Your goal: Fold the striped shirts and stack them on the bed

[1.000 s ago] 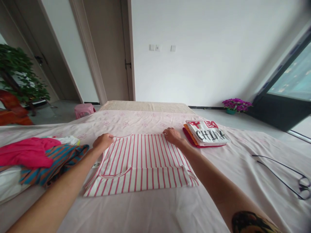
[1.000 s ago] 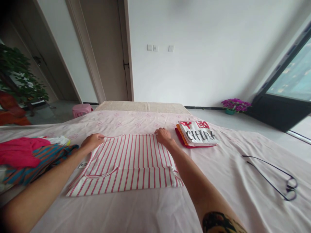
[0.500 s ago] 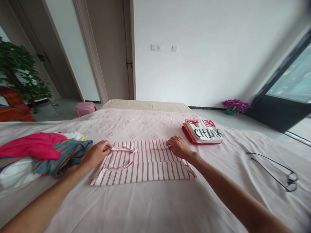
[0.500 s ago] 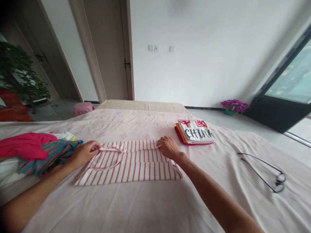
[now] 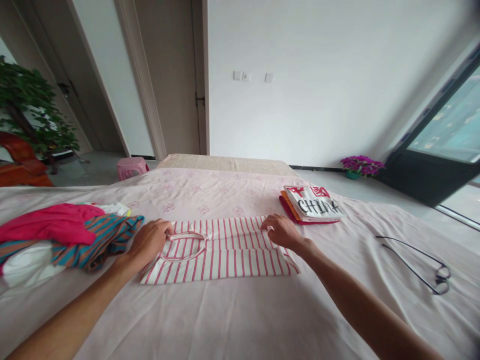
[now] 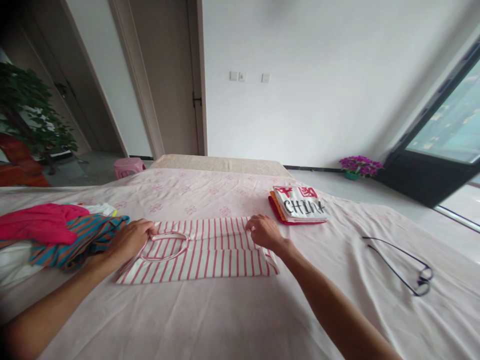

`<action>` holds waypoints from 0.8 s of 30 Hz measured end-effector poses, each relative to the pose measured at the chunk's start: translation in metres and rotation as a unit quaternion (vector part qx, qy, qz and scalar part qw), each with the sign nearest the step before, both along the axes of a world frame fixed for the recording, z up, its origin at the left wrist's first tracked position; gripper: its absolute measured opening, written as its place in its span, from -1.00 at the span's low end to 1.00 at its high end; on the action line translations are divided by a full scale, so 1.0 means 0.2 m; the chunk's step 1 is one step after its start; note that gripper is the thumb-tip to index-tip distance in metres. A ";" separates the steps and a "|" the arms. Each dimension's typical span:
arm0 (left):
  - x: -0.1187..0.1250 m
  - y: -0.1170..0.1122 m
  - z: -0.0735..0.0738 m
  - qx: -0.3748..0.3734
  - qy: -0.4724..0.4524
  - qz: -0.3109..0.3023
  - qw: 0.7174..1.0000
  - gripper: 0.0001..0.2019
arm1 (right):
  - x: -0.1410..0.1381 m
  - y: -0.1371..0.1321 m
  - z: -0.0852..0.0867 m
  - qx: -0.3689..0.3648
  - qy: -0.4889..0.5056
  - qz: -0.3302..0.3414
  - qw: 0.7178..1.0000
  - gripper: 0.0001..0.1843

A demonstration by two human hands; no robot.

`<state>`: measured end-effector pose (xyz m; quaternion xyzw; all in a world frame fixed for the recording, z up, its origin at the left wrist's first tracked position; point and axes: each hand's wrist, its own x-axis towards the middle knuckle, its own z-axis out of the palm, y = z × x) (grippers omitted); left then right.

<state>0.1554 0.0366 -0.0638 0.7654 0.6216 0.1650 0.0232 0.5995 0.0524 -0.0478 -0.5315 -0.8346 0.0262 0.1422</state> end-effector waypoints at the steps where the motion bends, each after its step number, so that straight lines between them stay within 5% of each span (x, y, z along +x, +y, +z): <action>1: 0.03 0.01 0.02 0.006 0.012 0.005 1.000 -0.70 | -0.01 0.00 0.02 -0.012 0.017 -0.021 1.000 -0.64; 6: 0.33 0.07 0.09 0.020 -0.052 -0.029 0.998 -0.63 | -0.20 0.03 0.10 -0.008 0.061 -0.067 0.996 -0.58; 10: 0.52 0.10 0.00 0.025 -0.052 -0.108 0.992 -0.64 | -0.33 0.05 0.03 0.002 0.016 0.015 1.000 -0.51; 17: 0.26 0.10 -0.21 -0.009 0.067 -0.075 0.995 -0.44 | -0.11 0.03 -0.16 -0.047 -0.096 0.040 0.993 -0.38; 20: 0.16 0.09 -0.19 -0.004 0.055 -0.112 0.992 -0.42 | 0.01 0.02 -0.12 -0.034 -0.081 0.015 0.996 -0.42; 24: 0.19 0.02 -0.11 0.080 0.029 -0.204 0.975 -0.60 | 0.07 -0.02 -0.03 0.022 -0.029 0.041 0.999 -0.62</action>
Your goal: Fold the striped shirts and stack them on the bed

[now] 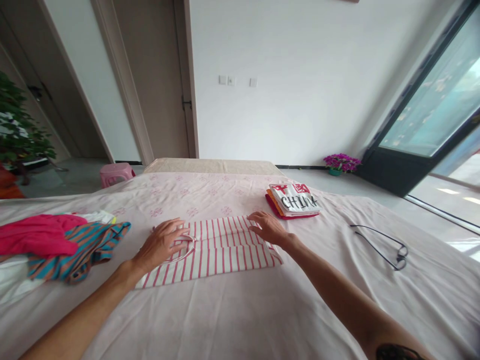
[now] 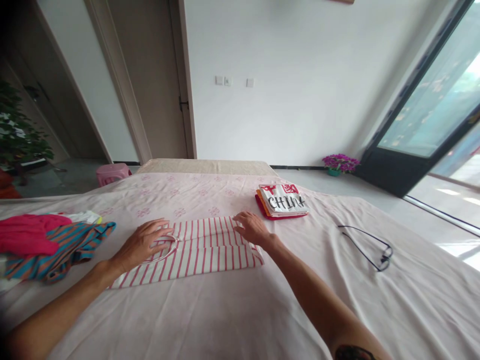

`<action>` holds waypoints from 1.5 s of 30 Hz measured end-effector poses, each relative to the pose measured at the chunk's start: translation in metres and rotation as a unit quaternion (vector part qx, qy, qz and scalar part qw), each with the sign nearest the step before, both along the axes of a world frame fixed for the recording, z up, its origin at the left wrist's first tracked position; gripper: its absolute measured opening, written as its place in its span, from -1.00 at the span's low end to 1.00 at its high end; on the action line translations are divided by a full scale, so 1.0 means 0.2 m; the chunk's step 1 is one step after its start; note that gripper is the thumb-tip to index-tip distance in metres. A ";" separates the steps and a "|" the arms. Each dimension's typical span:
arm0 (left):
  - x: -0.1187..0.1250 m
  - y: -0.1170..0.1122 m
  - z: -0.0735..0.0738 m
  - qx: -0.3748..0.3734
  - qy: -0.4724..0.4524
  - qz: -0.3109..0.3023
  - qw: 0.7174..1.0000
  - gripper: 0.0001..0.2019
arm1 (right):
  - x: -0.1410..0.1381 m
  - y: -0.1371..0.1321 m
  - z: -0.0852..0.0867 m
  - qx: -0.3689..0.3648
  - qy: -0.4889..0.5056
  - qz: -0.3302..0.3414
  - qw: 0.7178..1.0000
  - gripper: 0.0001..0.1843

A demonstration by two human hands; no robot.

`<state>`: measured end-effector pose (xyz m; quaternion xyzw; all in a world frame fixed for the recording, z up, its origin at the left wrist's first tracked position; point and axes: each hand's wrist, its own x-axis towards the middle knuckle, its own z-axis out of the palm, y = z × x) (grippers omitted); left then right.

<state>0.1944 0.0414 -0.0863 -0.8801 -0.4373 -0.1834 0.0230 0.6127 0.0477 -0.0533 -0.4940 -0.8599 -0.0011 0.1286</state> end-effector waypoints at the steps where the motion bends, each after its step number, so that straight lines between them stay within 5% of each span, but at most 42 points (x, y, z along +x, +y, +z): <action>1: 0.03 -0.02 0.02 0.008 -0.002 -0.024 1.000 -0.66 | 0.00 -0.01 0.01 0.008 0.000 0.012 1.000 -0.67; 4: 0.12 -0.04 0.05 0.012 0.005 -0.064 0.998 -0.79 | -0.01 -0.02 0.02 0.011 -0.031 0.034 0.999 -0.75; 10: 0.17 -0.02 0.06 0.001 -0.041 -0.014 0.999 -0.83 | -0.07 -0.04 0.02 0.024 -0.044 0.006 0.999 -0.66; 15: 0.13 -0.05 0.04 -0.073 -0.102 -0.022 0.992 -0.84 | -0.06 -0.12 0.04 0.011 -0.031 0.031 0.999 -0.66; 19: 0.15 -0.05 0.06 -0.146 -0.158 0.023 0.976 -0.78 | -0.10 -0.14 0.06 0.006 0.015 -0.018 1.000 -0.66; 24: 0.27 0.04 0.11 -0.112 -0.188 0.115 0.969 -0.66 | -0.40 -0.09 0.06 0.015 0.065 -0.024 0.997 -0.54; 30: 0.36 0.06 0.01 -0.078 -0.115 0.092 0.986 -0.63 | -0.72 -0.06 -0.15 -0.049 0.007 -0.040 0.998 -0.29; 37: 0.17 -0.05 -0.09 -0.017 0.049 0.201 0.978 -0.45 | -0.53 -0.04 -0.23 -0.047 -0.027 -0.105 0.993 -0.29; 45: 0.04 -0.06 -0.12 -0.059 0.061 0.266 0.960 -0.31 | -0.23 -0.03 -0.22 -0.062 -0.046 -0.196 0.978 -0.30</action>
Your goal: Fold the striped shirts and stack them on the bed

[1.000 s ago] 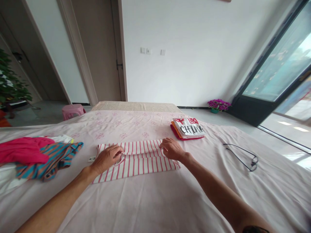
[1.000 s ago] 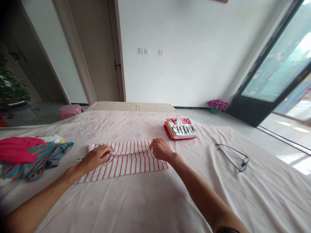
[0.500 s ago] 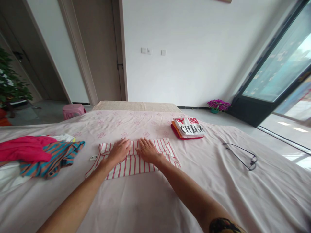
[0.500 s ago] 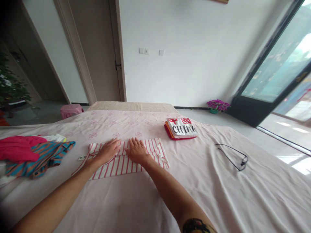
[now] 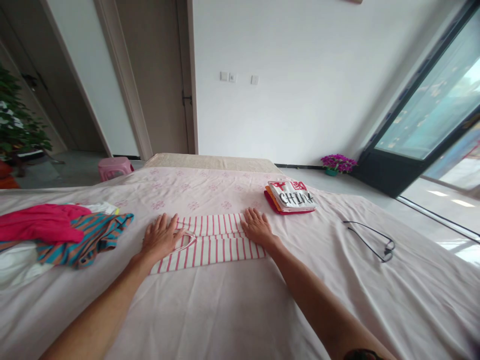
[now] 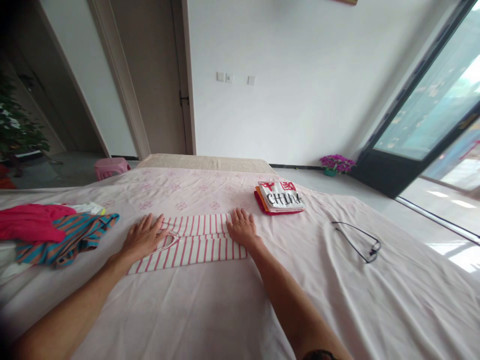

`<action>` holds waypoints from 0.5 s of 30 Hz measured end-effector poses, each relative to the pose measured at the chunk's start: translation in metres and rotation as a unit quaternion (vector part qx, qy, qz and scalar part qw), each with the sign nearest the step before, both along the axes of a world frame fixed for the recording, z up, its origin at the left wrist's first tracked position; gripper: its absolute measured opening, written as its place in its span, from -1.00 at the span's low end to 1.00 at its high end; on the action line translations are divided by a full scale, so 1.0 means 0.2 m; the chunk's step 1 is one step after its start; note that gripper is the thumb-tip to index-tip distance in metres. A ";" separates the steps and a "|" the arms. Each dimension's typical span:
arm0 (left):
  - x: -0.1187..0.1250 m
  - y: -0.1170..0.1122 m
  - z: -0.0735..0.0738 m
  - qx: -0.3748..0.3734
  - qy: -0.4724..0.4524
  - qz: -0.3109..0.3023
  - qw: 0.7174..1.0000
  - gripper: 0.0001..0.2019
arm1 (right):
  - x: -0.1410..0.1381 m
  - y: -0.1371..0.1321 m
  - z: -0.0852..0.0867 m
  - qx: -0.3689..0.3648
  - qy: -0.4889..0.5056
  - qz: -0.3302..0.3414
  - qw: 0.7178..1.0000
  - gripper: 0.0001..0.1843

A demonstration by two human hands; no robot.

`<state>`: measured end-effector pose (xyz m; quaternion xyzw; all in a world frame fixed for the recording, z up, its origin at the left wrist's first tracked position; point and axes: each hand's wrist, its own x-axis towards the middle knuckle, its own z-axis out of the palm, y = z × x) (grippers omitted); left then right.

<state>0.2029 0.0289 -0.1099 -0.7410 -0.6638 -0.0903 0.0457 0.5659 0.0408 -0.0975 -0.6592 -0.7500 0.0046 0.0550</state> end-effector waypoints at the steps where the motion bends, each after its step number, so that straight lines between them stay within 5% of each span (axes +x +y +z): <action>1: -0.01 -0.01 0.00 -0.001 -0.002 0.005 1.000 -0.32 | 0.01 0.00 0.00 -0.007 0.000 -0.010 1.000 -0.29; 9: -0.11 -0.07 0.03 0.086 -0.061 0.020 0.994 -0.56 | 0.04 -0.01 -0.02 -0.013 0.004 -0.061 0.998 -0.27; 15: -0.10 -0.11 0.08 0.137 -0.061 -0.038 0.988 -0.63 | 0.04 -0.01 -0.03 0.000 0.004 -0.059 0.998 -0.29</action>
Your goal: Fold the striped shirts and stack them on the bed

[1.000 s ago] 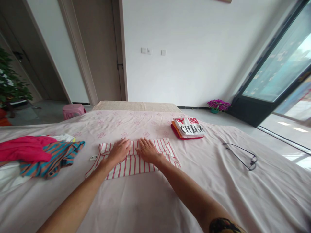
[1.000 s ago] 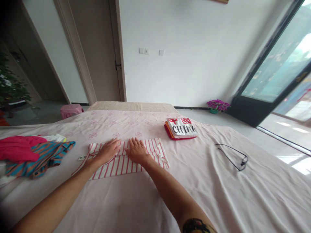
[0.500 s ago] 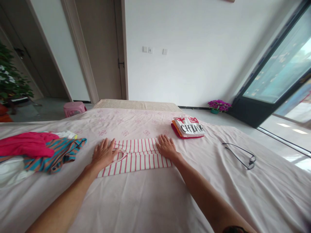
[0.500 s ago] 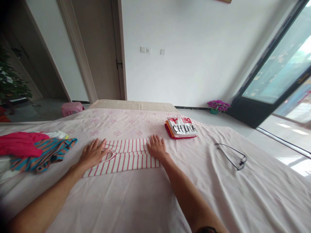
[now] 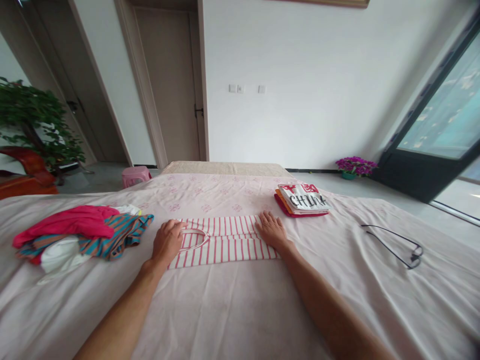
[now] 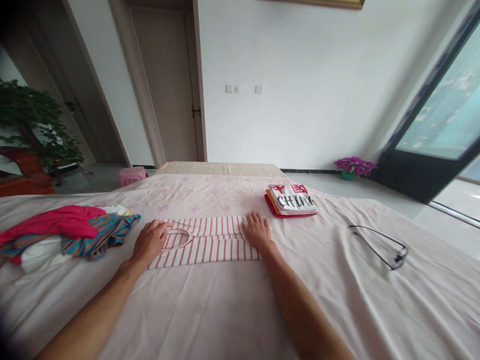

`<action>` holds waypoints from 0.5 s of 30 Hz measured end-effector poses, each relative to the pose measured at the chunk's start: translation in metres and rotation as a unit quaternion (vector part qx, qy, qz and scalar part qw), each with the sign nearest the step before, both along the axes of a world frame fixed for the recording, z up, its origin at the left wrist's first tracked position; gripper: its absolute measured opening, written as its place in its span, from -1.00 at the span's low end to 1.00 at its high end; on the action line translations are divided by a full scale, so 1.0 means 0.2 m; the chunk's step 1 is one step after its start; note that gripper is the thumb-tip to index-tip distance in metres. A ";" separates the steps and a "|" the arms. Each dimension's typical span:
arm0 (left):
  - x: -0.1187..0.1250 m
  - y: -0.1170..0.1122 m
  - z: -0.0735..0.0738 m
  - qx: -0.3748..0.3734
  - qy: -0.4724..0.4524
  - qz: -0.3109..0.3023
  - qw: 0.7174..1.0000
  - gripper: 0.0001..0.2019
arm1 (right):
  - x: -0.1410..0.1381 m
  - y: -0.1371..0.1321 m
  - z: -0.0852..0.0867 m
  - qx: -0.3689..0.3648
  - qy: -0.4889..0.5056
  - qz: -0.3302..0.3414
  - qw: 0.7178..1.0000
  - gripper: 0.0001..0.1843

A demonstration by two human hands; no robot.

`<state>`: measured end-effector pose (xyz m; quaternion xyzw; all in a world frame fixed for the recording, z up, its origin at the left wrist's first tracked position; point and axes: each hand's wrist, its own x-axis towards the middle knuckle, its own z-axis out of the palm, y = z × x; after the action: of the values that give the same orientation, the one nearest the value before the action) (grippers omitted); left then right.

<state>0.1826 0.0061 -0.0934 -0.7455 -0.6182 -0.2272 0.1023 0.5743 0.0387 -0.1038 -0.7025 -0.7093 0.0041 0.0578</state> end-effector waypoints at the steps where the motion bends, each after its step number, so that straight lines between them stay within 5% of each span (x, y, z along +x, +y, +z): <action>1: 0.01 0.00 0.00 0.000 0.008 -0.014 1.000 -0.61 | 0.00 0.00 0.00 0.003 -0.003 0.001 1.000 -0.30; 9: 0.03 -0.02 0.03 -0.004 0.017 -0.045 0.999 -0.68 | 0.01 0.00 -0.02 0.010 0.005 0.002 1.000 -0.31; 15: 0.07 -0.02 0.02 -0.010 0.001 -0.198 0.980 -0.47 | 0.00 -0.01 0.00 0.020 0.015 0.005 1.000 -0.33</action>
<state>0.1971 0.0029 -0.0886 -0.8542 -0.4608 -0.2358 0.0486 0.5748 0.0371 -0.1041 -0.6973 -0.7121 0.0008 0.0819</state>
